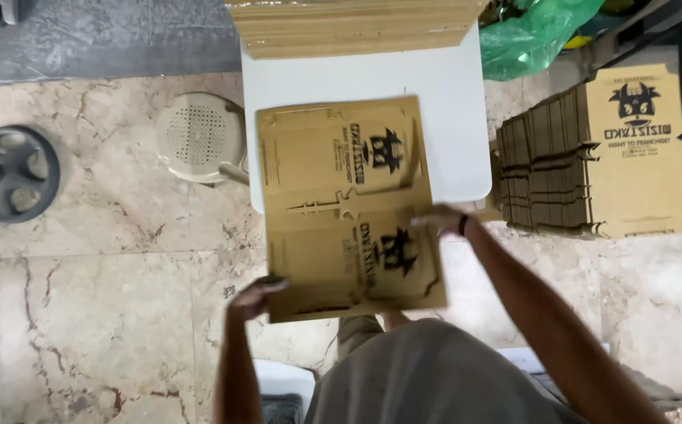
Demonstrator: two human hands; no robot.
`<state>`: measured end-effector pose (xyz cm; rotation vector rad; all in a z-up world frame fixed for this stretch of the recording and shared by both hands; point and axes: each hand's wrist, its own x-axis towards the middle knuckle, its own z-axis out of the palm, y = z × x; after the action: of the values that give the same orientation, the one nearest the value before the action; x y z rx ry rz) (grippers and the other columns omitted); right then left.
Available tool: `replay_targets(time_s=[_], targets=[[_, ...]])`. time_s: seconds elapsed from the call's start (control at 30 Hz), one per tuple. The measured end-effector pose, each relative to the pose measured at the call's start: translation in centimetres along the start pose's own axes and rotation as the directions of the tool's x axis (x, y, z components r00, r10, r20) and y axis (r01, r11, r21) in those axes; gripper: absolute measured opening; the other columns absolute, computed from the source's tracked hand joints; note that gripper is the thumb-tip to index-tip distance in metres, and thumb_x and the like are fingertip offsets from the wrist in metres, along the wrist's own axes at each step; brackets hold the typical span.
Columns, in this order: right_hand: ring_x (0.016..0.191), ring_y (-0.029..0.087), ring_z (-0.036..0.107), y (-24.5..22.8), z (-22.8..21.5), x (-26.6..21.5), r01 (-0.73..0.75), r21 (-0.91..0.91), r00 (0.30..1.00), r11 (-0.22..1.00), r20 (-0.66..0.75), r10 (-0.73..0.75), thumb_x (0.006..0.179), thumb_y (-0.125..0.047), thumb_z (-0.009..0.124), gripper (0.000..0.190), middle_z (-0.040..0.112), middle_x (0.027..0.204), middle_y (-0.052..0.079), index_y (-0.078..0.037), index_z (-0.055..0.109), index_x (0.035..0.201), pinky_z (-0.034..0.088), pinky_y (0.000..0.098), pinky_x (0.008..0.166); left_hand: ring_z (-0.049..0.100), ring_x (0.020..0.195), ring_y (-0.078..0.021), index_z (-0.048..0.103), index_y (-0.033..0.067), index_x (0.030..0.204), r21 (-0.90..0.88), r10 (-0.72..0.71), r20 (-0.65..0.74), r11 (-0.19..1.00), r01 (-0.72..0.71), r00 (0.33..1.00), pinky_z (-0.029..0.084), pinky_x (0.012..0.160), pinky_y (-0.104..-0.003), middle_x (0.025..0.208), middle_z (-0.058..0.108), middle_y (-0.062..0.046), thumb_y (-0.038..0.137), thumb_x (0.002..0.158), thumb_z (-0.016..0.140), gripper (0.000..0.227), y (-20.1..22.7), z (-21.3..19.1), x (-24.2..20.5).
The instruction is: The person uses a knife to cut along the perforated lines of flat cardboard boxes placed on a white table. They separate the cut sections and stack them on the table.
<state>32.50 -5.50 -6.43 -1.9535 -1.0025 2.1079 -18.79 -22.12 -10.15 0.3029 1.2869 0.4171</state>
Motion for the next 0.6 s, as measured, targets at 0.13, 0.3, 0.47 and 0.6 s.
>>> replay_targets(time_s=[0.13,0.3,0.47,0.6], targets=[[0.13,0.043,0.057,-13.1,-1.9,-9.0,0.177,-0.393,0.962,0.902,-0.125,-0.243,0.073,-0.057,0.086,0.093,0.059,0.142,0.027,0.0,0.059,0.141,0.046,0.0543,0.112,0.069,0.11,-0.0436,0.06,-0.0056,0.132,-0.397,0.141,0.05,0.911,-0.109,0.989,0.05,0.099,-0.061,0.116,0.07,-0.026,0.01,0.083,0.073,0.053,-11.6,7.0,5.5],[0.136,0.033,0.052,-12.0,-4.1,-13.6,0.558,-0.423,0.49,0.714,-0.527,-0.694,0.1,-0.034,0.073,0.05,0.057,0.143,0.015,-0.01,0.055,0.141,0.042,0.0464,0.117,0.067,0.111,-0.0456,0.057,0.0089,0.131,-0.511,0.101,-0.205,0.838,-0.194,0.974,0.057,0.095,-0.062,0.125,0.06,-0.024,0.01,0.078,0.086,0.06,-2.1,28.4,-6.6],[0.123,0.035,0.059,16.1,-2.6,-4.6,0.563,0.046,0.652,0.825,-0.638,-0.41,0.103,-0.035,0.071,0.057,0.061,0.133,0.02,-0.005,0.049,0.147,0.048,0.0503,0.105,0.067,0.116,-0.044,0.067,0.0051,0.128,-0.78,0.125,0.105,0.626,0.004,0.987,0.053,0.105,-0.063,0.129,0.066,-0.026,0.026,0.086,0.091,0.053,-6.9,34.2,3.1],[0.107,0.041,0.067,21.5,4.4,-5.1,0.127,0.575,0.957,0.808,-0.286,0.054,0.091,-0.042,0.078,0.076,0.062,0.13,0.025,-0.009,0.046,0.151,0.057,0.0558,0.09,0.057,0.116,-0.0446,0.066,-0.0003,0.12,-0.256,0.092,0.266,0.966,-0.021,0.96,0.037,0.113,-0.06,0.122,0.06,-0.025,0.025,0.1,0.073,0.032,-2.7,33.2,1.3]])
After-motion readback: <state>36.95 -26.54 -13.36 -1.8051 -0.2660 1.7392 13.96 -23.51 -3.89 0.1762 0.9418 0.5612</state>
